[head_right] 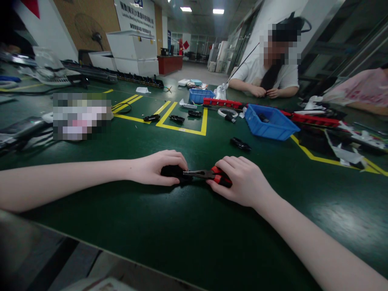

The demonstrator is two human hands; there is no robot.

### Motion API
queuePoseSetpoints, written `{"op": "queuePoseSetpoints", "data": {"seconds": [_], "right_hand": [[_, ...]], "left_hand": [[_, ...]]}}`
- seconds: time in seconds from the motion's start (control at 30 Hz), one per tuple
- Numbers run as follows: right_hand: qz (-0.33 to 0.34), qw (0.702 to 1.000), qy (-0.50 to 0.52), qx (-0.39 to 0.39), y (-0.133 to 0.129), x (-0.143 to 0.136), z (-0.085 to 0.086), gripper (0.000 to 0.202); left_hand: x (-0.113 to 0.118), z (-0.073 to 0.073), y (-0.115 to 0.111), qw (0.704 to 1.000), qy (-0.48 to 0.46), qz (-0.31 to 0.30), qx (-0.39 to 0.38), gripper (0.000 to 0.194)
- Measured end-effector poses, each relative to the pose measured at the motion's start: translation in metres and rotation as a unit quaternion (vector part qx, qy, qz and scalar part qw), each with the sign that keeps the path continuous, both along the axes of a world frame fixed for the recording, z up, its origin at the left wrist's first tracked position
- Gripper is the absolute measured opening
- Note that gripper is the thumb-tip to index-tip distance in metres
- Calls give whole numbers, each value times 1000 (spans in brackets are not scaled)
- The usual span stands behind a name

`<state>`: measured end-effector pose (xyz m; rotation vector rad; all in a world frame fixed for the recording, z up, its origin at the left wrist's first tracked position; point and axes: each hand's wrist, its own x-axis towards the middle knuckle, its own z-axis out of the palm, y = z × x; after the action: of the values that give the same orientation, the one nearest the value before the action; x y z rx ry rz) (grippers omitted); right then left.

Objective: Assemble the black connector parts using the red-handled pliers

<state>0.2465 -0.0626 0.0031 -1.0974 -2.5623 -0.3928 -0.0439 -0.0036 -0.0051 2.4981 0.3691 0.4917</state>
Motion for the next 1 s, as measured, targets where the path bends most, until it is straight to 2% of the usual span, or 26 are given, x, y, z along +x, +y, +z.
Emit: {"op": "queuePoseSetpoints", "data": {"seconds": [0.3,1.0], "right_hand": [[-30,999,34,16,0,2,-3,26],[6,1000,14,25,-2,-1,-3,27]], "left_hand": [[0,-1,0,1000,-10,3,-13,23],[-1,-2,1,1000,10,-10,9,25]]}}
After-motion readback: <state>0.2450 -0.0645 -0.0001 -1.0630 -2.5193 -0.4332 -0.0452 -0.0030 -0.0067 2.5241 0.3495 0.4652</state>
